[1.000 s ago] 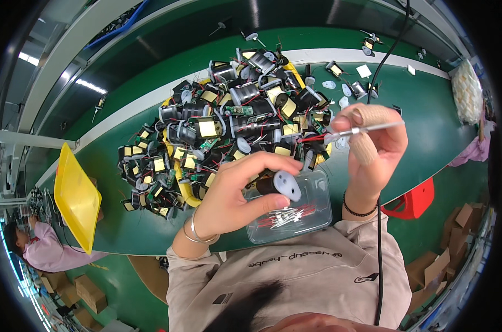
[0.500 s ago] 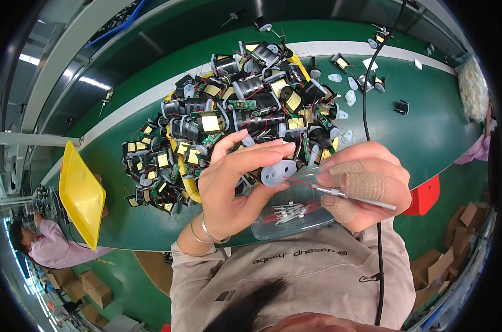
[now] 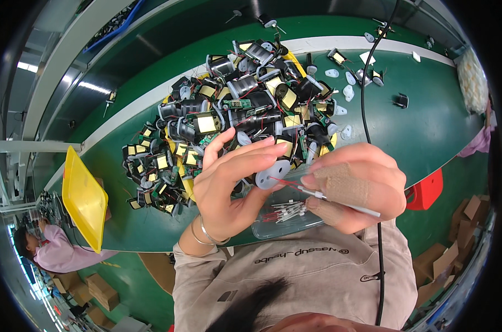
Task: The person assembles electronic components by hand at a workbench, repeatedly picking up small pins from a plastic container and inserting them into the base of circular plastic housings. The person then places each completed unit onto a large pile of components on the assembly line table.
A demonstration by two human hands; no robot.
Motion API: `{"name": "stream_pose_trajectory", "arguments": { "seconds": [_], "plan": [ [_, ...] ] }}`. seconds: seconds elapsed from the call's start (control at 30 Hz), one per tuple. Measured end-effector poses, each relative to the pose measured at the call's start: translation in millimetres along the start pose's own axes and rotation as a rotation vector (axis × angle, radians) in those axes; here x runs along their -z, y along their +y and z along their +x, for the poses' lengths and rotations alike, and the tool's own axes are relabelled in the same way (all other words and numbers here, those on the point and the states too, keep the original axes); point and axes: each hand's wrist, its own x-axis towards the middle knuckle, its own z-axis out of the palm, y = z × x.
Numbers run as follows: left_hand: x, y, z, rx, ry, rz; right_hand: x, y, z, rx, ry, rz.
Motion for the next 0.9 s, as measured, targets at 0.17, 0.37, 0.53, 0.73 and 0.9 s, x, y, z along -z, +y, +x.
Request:
{"name": "stream_pose_trajectory", "arguments": {
  "seconds": [0.17, 0.37, 0.53, 0.73, 0.9],
  "plan": [
    [1, 2, 0, -0.017, 0.012, 0.018, 0, -2, 3, -0.043, -0.065, -0.012],
    [1, -1, 0, -0.072, 0.008, 0.083, 2, -3, 2, -0.020, -0.067, -0.070],
    [2, 2, -3, -0.056, 0.030, 0.080, 5, -3, -6, 0.057, -0.095, -0.117],
    [2, 2, -4, -0.091, 0.040, 0.103, 3, -6, -8, 0.120, -0.074, -0.150],
    [2, 3, -5, -0.095, 0.041, 0.132, 0, -6, -7, 0.147, -0.051, -0.166]
  ]
}}
